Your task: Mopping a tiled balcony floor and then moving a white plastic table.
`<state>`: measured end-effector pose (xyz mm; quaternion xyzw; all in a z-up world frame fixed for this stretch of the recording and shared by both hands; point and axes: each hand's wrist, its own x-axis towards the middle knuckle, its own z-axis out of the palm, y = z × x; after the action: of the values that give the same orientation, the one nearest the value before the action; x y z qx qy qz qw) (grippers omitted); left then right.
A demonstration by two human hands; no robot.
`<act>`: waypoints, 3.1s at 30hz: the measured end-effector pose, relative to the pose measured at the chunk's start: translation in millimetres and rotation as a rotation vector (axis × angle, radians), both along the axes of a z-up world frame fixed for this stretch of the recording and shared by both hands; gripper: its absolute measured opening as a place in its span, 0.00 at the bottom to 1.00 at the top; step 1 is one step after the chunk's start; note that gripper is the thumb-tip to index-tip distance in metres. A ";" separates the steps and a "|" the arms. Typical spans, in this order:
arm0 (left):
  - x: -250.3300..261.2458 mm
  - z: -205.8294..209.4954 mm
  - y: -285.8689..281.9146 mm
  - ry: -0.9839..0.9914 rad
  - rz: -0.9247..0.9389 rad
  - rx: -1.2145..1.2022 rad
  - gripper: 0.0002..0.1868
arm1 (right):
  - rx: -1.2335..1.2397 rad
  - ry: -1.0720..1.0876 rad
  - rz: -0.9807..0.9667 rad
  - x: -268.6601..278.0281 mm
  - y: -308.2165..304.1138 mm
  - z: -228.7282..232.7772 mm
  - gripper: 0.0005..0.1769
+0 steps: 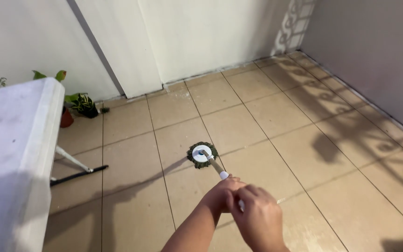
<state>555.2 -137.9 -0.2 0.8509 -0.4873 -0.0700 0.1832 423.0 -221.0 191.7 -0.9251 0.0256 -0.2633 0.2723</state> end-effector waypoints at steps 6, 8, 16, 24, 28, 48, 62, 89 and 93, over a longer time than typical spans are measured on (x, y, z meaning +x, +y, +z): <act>140.2 -48.1 2.2 0.065 0.051 -0.115 0.07 | 0.036 -0.024 0.012 124.0 -4.3 -31.8 0.18; 199.5 -36.3 -0.5 0.025 0.055 -0.137 0.06 | 0.042 -0.019 0.019 182.1 -9.3 -29.8 0.17; 356.4 -3.3 18.2 -0.017 0.045 -0.209 0.04 | 0.037 -0.005 0.074 372.0 -0.4 -21.8 0.23; 554.8 -11.5 57.4 -0.084 -0.002 -0.279 0.06 | 0.065 -0.045 0.059 563.7 35.0 -42.1 0.17; 655.7 -7.6 97.6 -0.008 -0.010 -0.280 0.06 | 0.064 0.019 0.010 656.3 78.3 -48.1 0.18; 896.1 -15.9 167.0 0.021 -0.021 -0.228 0.07 | 0.073 -0.006 -0.060 895.3 159.2 -63.6 0.16; 741.5 -55.2 82.1 -0.071 0.013 -0.150 0.11 | 0.024 0.983 -0.064 758.1 52.5 -88.5 0.14; 423.9 75.8 -37.5 0.145 0.023 -0.226 0.12 | -0.684 0.894 0.061 462.8 -50.3 39.8 0.09; 454.3 52.4 6.9 0.107 0.001 -0.273 0.10 | -0.665 0.946 0.067 503.5 -6.2 19.7 0.06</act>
<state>1009.5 -131.0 52.2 0.8135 -0.4812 -0.0482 0.3230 926.5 -227.2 211.4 -0.9784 0.0311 0.1935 -0.0659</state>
